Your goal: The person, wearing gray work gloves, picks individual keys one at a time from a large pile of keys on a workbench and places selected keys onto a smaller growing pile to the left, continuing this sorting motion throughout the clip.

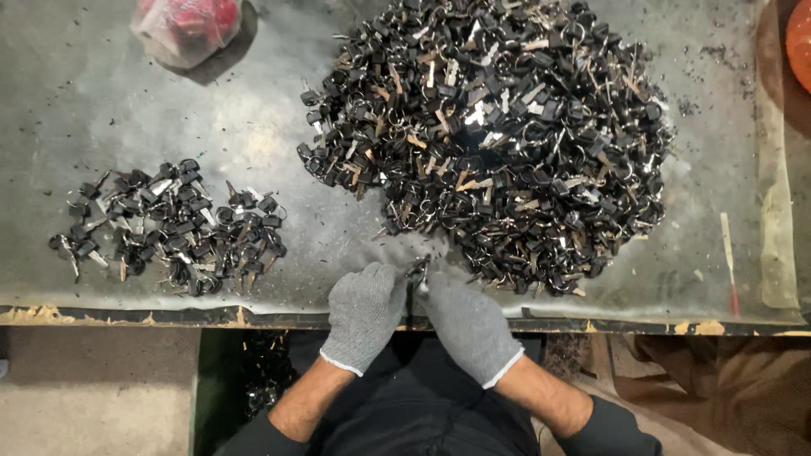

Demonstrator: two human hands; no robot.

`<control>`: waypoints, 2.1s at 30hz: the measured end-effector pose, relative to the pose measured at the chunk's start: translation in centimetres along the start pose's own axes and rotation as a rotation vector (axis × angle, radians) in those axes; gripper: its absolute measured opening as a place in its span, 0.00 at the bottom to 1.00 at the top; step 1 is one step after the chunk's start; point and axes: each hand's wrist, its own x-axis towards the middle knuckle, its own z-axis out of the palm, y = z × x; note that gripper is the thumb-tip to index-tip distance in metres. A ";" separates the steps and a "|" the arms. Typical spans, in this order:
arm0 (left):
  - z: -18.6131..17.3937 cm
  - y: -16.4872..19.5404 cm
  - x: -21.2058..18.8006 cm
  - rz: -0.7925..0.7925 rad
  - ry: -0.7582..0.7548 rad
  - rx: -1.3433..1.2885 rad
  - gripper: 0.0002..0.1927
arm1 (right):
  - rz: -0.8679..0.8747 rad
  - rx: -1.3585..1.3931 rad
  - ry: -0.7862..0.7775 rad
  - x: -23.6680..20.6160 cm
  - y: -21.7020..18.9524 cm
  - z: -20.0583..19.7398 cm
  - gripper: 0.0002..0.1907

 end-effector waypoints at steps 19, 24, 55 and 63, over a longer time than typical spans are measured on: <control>-1.3 1.2 -0.2 -0.056 -0.419 -0.012 0.12 | 0.132 0.186 -0.174 1.4 0.8 -1.0 0.20; -3.7 -0.3 0.7 0.141 -0.143 -0.236 0.14 | 0.118 0.239 -0.230 0.2 1.0 -1.1 0.27; -0.5 -1.1 3.5 0.467 -0.243 0.151 0.21 | 0.063 0.097 -0.306 -1.9 0.6 -1.3 0.18; 0.0 1.5 5.5 0.554 -0.168 -0.002 0.17 | -0.040 0.097 -0.119 -2.9 0.1 -0.2 0.17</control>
